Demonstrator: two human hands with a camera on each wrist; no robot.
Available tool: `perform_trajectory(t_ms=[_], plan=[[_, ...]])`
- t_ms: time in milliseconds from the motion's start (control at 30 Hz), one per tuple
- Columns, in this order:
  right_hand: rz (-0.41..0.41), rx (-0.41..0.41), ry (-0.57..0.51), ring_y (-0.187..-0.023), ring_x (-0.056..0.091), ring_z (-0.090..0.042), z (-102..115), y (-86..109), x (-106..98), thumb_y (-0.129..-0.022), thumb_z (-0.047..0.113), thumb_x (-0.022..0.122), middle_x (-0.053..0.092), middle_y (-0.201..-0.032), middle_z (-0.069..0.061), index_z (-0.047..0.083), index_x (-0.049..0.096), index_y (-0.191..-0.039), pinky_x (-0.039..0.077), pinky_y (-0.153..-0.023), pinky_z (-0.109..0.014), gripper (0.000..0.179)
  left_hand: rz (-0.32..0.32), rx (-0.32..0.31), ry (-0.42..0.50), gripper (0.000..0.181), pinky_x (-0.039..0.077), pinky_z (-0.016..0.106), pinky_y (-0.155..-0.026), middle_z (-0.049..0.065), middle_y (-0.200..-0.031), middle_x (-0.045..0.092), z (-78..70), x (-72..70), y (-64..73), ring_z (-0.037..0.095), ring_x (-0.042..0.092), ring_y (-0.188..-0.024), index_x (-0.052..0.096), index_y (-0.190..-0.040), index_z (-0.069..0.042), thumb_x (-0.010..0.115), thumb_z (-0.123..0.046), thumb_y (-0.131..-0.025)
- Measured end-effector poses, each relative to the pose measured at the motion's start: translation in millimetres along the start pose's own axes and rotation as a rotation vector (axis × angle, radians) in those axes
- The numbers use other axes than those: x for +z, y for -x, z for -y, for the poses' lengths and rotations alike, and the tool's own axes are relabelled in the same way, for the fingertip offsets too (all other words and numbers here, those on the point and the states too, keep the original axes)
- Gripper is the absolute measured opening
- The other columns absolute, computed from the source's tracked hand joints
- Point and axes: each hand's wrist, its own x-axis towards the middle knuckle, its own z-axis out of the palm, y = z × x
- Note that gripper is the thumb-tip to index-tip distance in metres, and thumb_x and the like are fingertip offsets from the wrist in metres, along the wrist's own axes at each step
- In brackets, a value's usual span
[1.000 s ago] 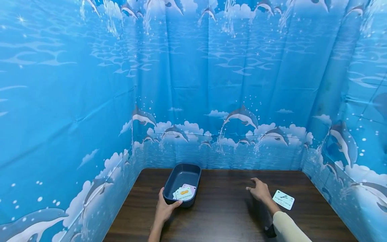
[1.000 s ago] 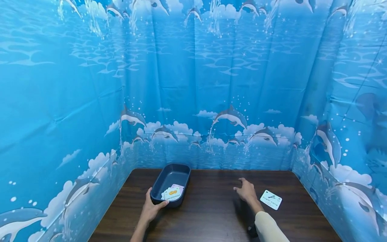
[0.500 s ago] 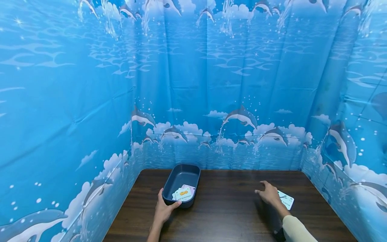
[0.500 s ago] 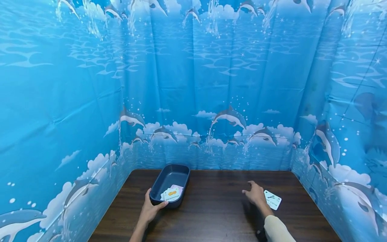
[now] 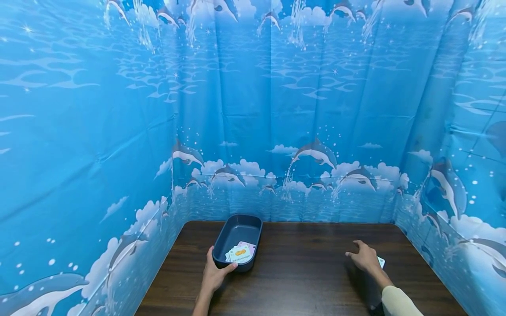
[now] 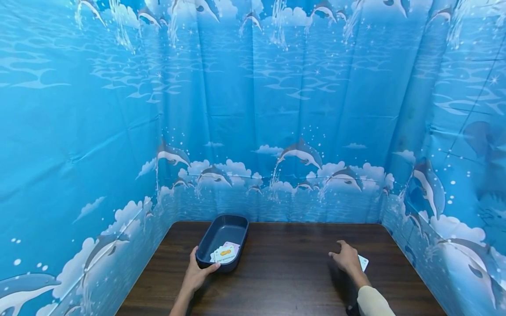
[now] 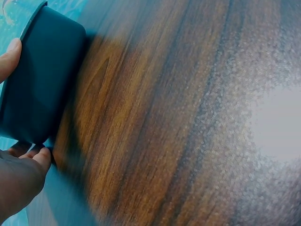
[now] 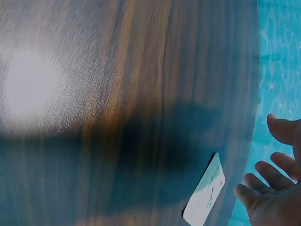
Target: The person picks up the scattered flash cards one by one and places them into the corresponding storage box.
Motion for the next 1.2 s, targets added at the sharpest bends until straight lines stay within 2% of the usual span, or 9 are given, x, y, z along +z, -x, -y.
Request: perform_trajectory(t_ms=[200,467,767,1200], plan=[[-0.005,0.011,0.01,-0.112,0.063,-0.056,-11,2.2,-10,-0.098,0.019,0.072,0.063,-0.126,-0.042,-0.019,0.049,-0.142,0.056,-0.09,-0.064,0.063,-0.003,0.008,-0.001,0.117,0.041,0.072,-0.113,0.041,-0.158,0.041,1.3,-0.9,-0.9,0.057,0.049,-0.138,0.019,-0.166,0.0,0.094,-0.03,-0.082],[-0.025,0.021,0.021,-0.126,0.054,-0.065,-29,1.8,-14,-0.094,0.018,0.074,0.057,-0.138,-0.045,-0.019,0.052,-0.139,0.051,-0.099,-0.068,0.063,0.0,-0.002,0.001,0.118,0.041,0.073,-0.112,0.041,-0.159,0.04,1.5,-0.6,0.3,0.057,0.049,-0.139,0.018,-0.167,-0.001,0.093,-0.031,-0.082],[-0.034,0.09,0.006,-0.127,0.051,-0.066,-42,2.9,-18,-0.094,0.018,0.073,0.053,-0.142,-0.045,-0.019,0.05,-0.141,0.049,-0.102,-0.07,0.064,-0.001,0.003,-0.013,0.118,0.04,0.073,-0.113,0.041,-0.161,0.038,1.9,-1.1,0.8,0.059,0.046,-0.142,0.017,-0.167,-0.001,0.093,-0.031,-0.082],[-0.014,0.127,0.039,-0.128,0.05,-0.066,-59,1.3,-22,-0.094,0.021,0.073,0.052,-0.142,-0.046,-0.021,0.046,-0.141,0.047,-0.104,-0.071,0.068,0.01,0.014,-0.007,0.119,0.042,0.071,-0.111,0.041,-0.161,0.038,2.2,-0.4,-0.6,0.059,0.046,-0.143,0.017,-0.168,-0.002,0.093,-0.034,-0.082]])
